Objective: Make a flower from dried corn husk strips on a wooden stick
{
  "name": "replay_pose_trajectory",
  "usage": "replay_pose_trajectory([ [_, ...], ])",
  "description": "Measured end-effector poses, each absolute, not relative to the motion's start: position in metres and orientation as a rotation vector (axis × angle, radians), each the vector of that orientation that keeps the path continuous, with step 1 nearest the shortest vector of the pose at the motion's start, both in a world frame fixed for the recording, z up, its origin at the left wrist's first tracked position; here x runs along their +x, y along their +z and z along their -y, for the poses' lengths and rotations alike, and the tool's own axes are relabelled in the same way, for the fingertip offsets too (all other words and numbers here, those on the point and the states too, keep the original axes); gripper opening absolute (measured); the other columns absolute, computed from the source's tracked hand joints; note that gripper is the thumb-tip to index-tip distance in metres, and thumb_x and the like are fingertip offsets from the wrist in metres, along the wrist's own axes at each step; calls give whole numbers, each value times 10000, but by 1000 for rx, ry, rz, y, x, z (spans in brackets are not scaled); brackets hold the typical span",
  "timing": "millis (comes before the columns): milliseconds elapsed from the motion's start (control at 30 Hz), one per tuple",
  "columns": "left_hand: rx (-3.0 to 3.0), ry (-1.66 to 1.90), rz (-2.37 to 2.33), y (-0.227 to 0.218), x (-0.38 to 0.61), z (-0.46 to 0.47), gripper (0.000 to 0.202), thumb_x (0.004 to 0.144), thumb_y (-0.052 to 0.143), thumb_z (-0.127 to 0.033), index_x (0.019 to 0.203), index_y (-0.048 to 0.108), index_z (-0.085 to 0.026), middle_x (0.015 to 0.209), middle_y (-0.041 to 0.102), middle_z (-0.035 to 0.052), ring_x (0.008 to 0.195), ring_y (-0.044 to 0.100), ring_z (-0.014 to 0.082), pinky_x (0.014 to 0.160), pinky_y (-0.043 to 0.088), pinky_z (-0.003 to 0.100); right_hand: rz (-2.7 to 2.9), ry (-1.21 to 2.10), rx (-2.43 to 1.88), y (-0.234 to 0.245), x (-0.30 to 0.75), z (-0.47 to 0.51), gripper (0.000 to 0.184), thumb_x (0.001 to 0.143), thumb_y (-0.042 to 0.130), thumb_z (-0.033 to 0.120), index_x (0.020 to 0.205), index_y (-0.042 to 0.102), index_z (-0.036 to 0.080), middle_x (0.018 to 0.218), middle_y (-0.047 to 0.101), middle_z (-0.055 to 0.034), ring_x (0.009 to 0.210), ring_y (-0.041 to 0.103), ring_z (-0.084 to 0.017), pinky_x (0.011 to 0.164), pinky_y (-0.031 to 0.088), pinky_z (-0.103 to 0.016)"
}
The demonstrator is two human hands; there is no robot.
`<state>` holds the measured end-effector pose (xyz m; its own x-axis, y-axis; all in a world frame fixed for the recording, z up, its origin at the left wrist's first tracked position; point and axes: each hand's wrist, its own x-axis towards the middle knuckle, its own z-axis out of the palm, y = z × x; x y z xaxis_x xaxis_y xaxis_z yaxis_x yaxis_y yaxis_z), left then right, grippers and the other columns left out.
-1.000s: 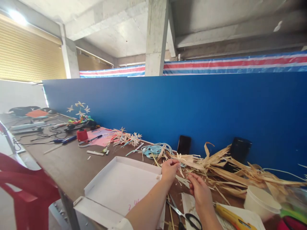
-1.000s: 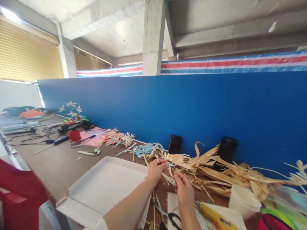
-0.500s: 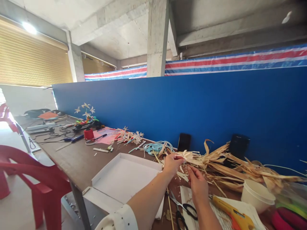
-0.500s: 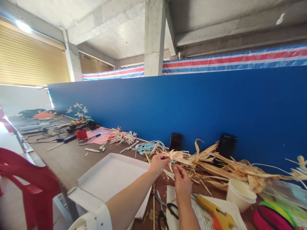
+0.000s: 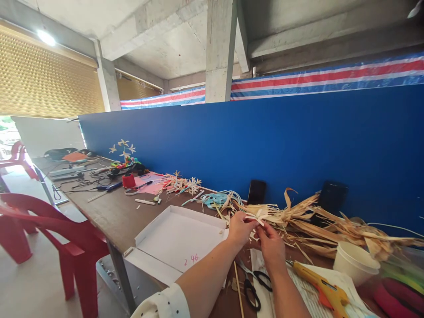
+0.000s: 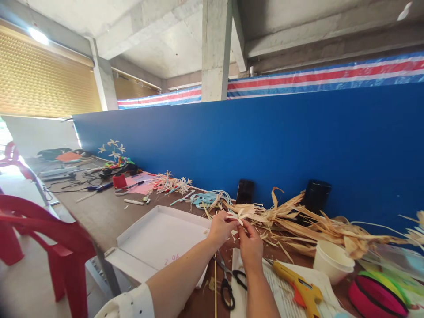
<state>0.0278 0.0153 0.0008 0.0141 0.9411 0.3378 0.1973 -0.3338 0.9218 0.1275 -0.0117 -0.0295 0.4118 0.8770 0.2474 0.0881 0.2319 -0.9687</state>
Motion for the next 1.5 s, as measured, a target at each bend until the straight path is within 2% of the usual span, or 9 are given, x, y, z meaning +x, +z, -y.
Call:
replay_pose_trajectory([
  [167, 1686, 1358, -1284, 1, 26, -11, 148, 655, 649, -296, 731, 664, -169, 753, 601, 13, 710, 552, 132, 673, 421, 234, 1078, 686, -1226, -28, 128, 13, 475, 657, 610, 467, 1037, 651, 185, 783, 685, -33, 560, 557, -156, 474, 393, -246],
  [433, 1640, 1404, -1238, -1, 26, -8, 154, 649, 664, -277, 755, 682, -166, 787, 603, 21, 743, 554, 133, 700, 425, 235, 1086, 668, -1246, -30, 128, 11, 417, 639, 617, 480, 915, 682, 173, 608, 643, -12, 546, 542, -170, 494, 394, -261],
  [633, 1470, 1379, -1118, -11, 23, -1, 356, 645, 667, -260, 981, 640, -149, 791, 644, 34, 707, 568, 130, 686, 446, 238, 1016, 637, -1259, -34, 132, 10, 457, 619, 611, 500, 911, 693, 158, 571, 631, -15, 533, 536, -165, 523, 411, -272],
  [733, 1327, 1445, -1082, -10, 18, 7, 260, 694, 620, -328, 855, 648, -127, 753, 640, 43, 681, 562, 122, 649, 444, 219, 981, 636, -1258, -36, 132, 9, 478, 603, 619, 523, 889, 695, 147, 534, 610, -8, 497, 516, -155, 493, 401, -268],
  [833, 1159, 1441, -1046, -3, 15, 14, 382, 727, 538, -498, 765, 621, -127, 634, 583, 20, 543, 508, 97, 485, 399, 184, 966, 643, -1247, -35, 129, 9, 476, 594, 625, 530, 869, 694, 148, 525, 603, -3, 480, 508, -151, 473, 398, -266],
  [967, 1027, 1442, -960, 9, 18, 18, 450, 667, 568, -569, 756, 590, -129, 664, 565, 20, 520, 481, 78, 427, 374, 160, 971, 660, -1244, -32, 126, 11, 422, 600, 646, 499, 849, 686, 161, 520, 600, 2, 482, 518, -158, 464, 400, -266],
  [1200, 969, 1417, -978, 12, 23, 13, 264, 651, 631, -375, 699, 559, -125, 567, 516, -20, 402, 419, 39, 396, 345, 156, 992, 709, -1209, -29, 122, 13, 386, 583, 686, 466, 821, 663, 164, 764, 679, -55, 560, 561, -169, 483, 431, -264],
  [1333, 1016, 1432, -990, 11, 21, 12, 184, 663, 605, -303, 674, 561, -125, 552, 527, -20, 402, 420, 45, 404, 343, 164, 1016, 771, -1126, -27, 117, 14, 522, 609, 656, 505, 1004, 603, 168, 905, 673, -84, 664, 608, -190, 509, 460, -262],
  [1500, 1103, 1451, -1066, 6, 17, 9, 156, 658, 604, -285, 660, 578, -130, 537, 523, -24, 445, 422, 55, 433, 337, 165, 1082, 776, -1121, -25, 115, 17, 564, 623, 635, 526, 1059, 604, 169, 844, 681, -65, 572, 587, -173, 505, 453, -276],
])
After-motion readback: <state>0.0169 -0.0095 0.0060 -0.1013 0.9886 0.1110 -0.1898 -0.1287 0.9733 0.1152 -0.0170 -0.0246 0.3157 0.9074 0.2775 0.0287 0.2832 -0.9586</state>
